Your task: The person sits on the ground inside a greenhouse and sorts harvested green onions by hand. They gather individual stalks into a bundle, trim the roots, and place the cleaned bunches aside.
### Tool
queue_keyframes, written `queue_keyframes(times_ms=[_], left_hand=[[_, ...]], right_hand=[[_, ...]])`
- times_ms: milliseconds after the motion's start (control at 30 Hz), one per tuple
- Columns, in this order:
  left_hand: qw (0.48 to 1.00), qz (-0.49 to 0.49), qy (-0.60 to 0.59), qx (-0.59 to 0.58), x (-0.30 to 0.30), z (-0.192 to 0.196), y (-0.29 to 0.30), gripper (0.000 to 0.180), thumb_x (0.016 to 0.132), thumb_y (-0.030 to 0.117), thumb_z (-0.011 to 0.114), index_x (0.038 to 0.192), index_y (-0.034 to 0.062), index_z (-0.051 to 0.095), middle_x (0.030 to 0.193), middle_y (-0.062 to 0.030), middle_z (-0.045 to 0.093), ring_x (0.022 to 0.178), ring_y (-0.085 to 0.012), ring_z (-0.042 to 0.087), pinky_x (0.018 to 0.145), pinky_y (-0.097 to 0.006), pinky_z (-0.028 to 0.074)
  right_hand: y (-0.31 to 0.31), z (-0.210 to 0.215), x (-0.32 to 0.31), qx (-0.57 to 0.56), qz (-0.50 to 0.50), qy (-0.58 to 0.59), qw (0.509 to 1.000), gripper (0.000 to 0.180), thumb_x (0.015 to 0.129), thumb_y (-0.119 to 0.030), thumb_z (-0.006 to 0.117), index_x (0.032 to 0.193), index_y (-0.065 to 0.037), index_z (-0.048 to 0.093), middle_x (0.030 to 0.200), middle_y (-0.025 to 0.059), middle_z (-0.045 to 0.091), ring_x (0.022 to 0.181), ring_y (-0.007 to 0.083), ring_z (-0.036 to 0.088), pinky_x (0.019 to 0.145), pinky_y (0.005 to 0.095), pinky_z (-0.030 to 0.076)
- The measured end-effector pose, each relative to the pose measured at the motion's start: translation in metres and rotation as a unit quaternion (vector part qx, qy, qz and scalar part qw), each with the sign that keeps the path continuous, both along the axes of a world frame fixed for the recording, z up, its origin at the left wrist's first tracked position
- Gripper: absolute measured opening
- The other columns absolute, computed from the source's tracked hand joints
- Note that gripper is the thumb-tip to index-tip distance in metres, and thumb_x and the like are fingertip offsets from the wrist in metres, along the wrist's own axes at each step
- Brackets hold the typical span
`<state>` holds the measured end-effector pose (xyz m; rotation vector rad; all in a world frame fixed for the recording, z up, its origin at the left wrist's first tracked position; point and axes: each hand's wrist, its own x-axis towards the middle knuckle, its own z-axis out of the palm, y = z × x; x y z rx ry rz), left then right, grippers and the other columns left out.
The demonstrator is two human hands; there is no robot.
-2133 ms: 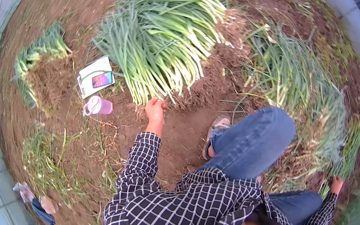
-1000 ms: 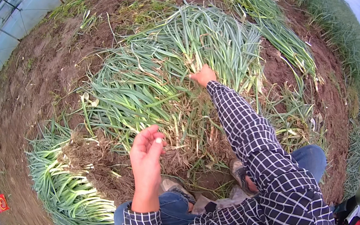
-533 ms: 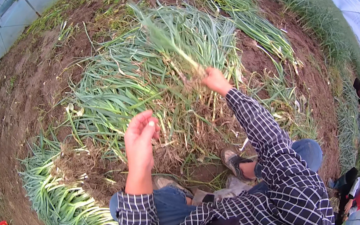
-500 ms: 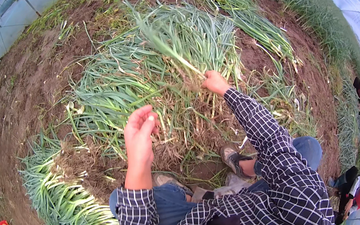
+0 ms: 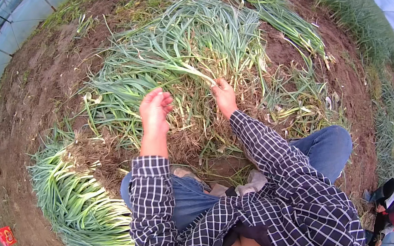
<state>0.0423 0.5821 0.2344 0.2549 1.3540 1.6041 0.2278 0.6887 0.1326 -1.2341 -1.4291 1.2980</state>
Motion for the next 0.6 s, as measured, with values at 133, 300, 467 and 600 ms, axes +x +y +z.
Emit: queue_keyframes(times_ms=[133, 300, 467, 600], left_hand=[[0.992, -0.075, -0.052, -0.083, 0.024, -0.036, 0.017, 0.031, 0.085, 0.018, 0.057, 0.107, -0.0016, 0.05, 0.086, -0.0107, 0.061, 0.076, -0.0174, 0.061, 0.063, -0.025, 0.051], [0.992, -0.08, -0.046, -0.087, 0.021, -0.072, 0.027, 0.017, 0.085, 0.015, 0.056, 0.098, 0.0034, 0.055, 0.077, -0.0037, 0.059, 0.063, -0.0133, 0.058, 0.052, -0.023, 0.047], [0.994, 0.004, -0.112, -0.02, 0.021, -0.05, 0.024, 0.017, 0.088, 0.008, 0.05, 0.104, 0.0033, 0.053, 0.076, -0.0051, 0.056, 0.069, -0.018, 0.058, 0.062, -0.031, 0.051], [0.981, 0.084, -0.159, 0.075, 0.017, -0.037, 0.019, 0.023, 0.089, 0.004, 0.045, 0.112, 0.0026, 0.047, 0.077, -0.0087, 0.054, 0.068, -0.0217, 0.057, 0.071, -0.041, 0.053]], right_hand=[[-0.063, 0.04, -0.015, -0.077, 0.041, 0.095, 0.992, 0.022, 0.084, -0.005, 0.054, 0.105, 0.001, 0.05, 0.081, 0.0011, 0.055, 0.065, 0.0066, 0.052, 0.055, 0.0219, 0.046], [-0.09, 0.031, -0.013, -0.153, 0.145, 0.125, 0.969, 0.022, 0.086, -0.011, 0.054, 0.103, 0.003, 0.056, 0.094, 0.0076, 0.056, 0.09, 0.013, 0.052, 0.078, 0.0265, 0.046], [-0.049, 0.022, -0.023, -0.224, 0.106, 0.126, 0.96, 0.009, 0.081, -0.001, 0.053, 0.09, 0.0, 0.052, 0.083, 0.0068, 0.055, 0.07, 0.0144, 0.053, 0.064, 0.025, 0.045], [-0.009, 0.021, -0.032, -0.015, 0.041, -0.041, 0.998, 0.012, 0.08, 0.001, 0.054, 0.091, -0.003, 0.05, 0.077, 0.0039, 0.052, 0.065, 0.0094, 0.048, 0.055, 0.023, 0.042]])
